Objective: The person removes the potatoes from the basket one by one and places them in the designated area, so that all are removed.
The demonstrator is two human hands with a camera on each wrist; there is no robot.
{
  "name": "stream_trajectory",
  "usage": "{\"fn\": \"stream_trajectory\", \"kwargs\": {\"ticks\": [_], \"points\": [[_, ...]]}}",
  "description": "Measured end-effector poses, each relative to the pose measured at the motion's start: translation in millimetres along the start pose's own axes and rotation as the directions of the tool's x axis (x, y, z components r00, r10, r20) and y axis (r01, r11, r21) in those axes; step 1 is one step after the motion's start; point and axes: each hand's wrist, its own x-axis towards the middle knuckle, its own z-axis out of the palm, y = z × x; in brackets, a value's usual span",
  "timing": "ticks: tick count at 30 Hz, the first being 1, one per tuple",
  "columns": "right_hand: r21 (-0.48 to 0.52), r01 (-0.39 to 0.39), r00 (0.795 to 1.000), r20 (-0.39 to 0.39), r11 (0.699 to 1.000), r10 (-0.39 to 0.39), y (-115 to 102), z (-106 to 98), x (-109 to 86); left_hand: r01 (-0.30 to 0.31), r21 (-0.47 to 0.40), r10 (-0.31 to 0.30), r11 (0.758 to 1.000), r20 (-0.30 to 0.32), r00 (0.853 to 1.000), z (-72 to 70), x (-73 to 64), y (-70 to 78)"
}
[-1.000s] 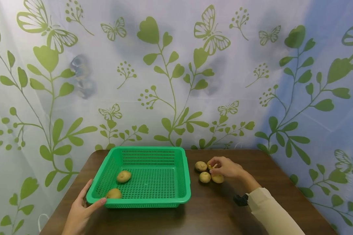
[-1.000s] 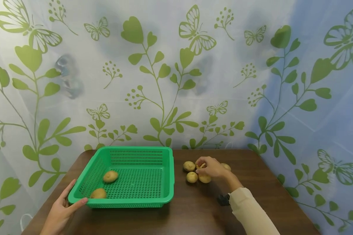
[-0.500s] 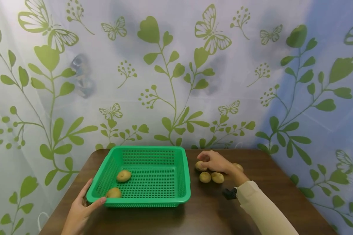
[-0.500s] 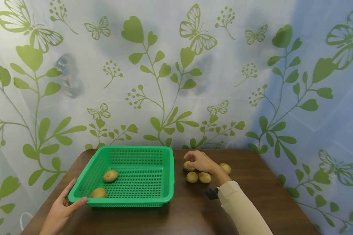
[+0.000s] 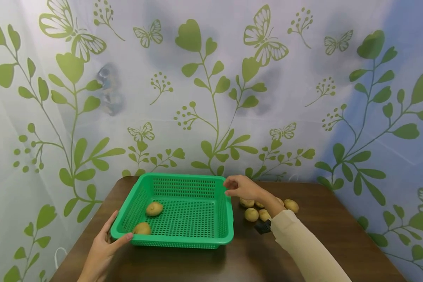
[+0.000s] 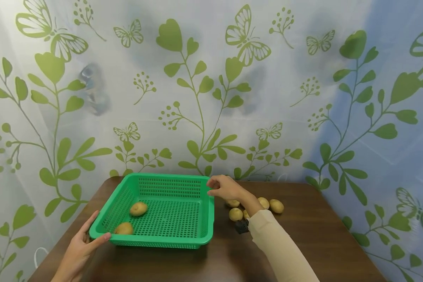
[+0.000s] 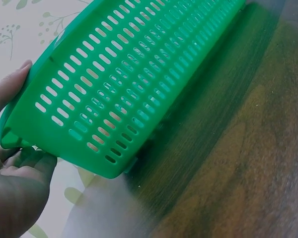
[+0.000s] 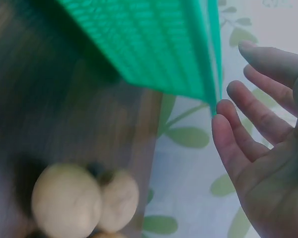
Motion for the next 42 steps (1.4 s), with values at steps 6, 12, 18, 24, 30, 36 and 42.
{"fn": "stream_trajectory", "kwargs": {"ticks": [6, 12, 18, 24, 30, 36, 42], "points": [[0.001, 0.017, 0.999, 0.036, 1.000, -0.017, -15.9, 8.5, 20.1, 0.014, 0.017, -0.014, 1.000, 0.002, 1.000, -0.3, 1.6, -2.3], [-0.046, 0.047, 0.998, 0.048, 0.998, -0.045, -27.4, 16.4, 34.8, 0.018, 0.023, -0.018, 1.000, 0.011, 1.000, 2.5, 5.5, -1.4], [-0.049, 0.059, 0.997, 0.062, 0.997, -0.056, -36.7, 23.0, 46.2, 0.016, 0.006, -0.016, 1.000, 0.014, 1.000, 4.3, 7.6, 0.9], [-0.037, 0.099, 0.991, 0.093, 0.994, -0.095, -45.8, 32.6, 56.5, 0.008, 0.009, -0.008, 1.000, 0.014, 1.000, 2.3, 4.2, 0.9], [-0.020, 0.102, 0.987, 0.123, 0.995, -0.098, -52.2, 44.4, 70.6, -0.010, -0.011, 0.010, 1.000, 0.014, 1.000, 1.5, 1.3, 1.2], [-0.008, 0.115, 0.980, 0.165, 0.993, -0.112, -58.3, 55.9, 85.9, -0.014, 0.019, 0.014, 1.000, 0.002, 1.000, -1.5, -0.4, 1.8], [0.002, 0.098, 0.980, 0.171, 0.995, -0.097, -67.5, 64.2, 96.7, 0.002, 0.006, -0.002, 1.000, 0.012, 1.000, -2.9, 1.3, 2.1]]}}
